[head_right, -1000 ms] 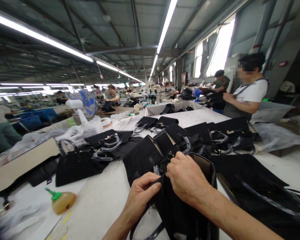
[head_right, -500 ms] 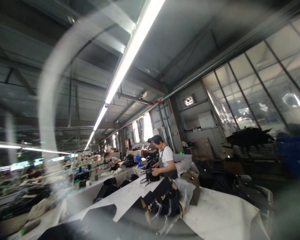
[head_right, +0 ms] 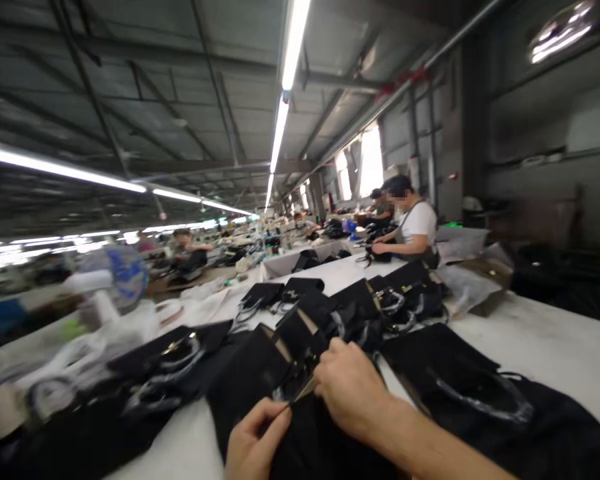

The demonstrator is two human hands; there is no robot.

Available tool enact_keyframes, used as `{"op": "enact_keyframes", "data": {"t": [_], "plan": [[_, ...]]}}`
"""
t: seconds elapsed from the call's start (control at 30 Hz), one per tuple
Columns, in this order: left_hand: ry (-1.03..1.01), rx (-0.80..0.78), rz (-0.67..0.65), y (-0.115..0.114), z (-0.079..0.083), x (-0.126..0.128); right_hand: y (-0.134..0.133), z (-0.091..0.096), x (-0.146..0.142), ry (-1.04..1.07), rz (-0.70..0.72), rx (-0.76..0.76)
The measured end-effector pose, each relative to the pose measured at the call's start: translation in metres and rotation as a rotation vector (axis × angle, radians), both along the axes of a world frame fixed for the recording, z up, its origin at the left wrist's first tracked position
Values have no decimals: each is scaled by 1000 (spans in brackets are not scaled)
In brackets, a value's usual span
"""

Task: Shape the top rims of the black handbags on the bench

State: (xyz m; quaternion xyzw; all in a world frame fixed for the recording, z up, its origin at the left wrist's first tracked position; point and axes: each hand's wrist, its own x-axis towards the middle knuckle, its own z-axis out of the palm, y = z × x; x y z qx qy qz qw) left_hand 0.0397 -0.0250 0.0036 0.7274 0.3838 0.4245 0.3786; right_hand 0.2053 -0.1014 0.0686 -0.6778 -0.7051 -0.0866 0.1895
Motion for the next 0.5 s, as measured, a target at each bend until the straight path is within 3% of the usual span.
{"op": "enact_keyframes", "data": {"t": [0.1,0.2,0.5], "plan": [[-95,-146,-89,4,-5,-16,2,-2,10,121,56,-67],[-137,-160,-102,5,-4,-12,3,1,21,147,117,-82],[-148,-140,-120,3,-6,-12,19,-1,16,-90,3,-83]]}}
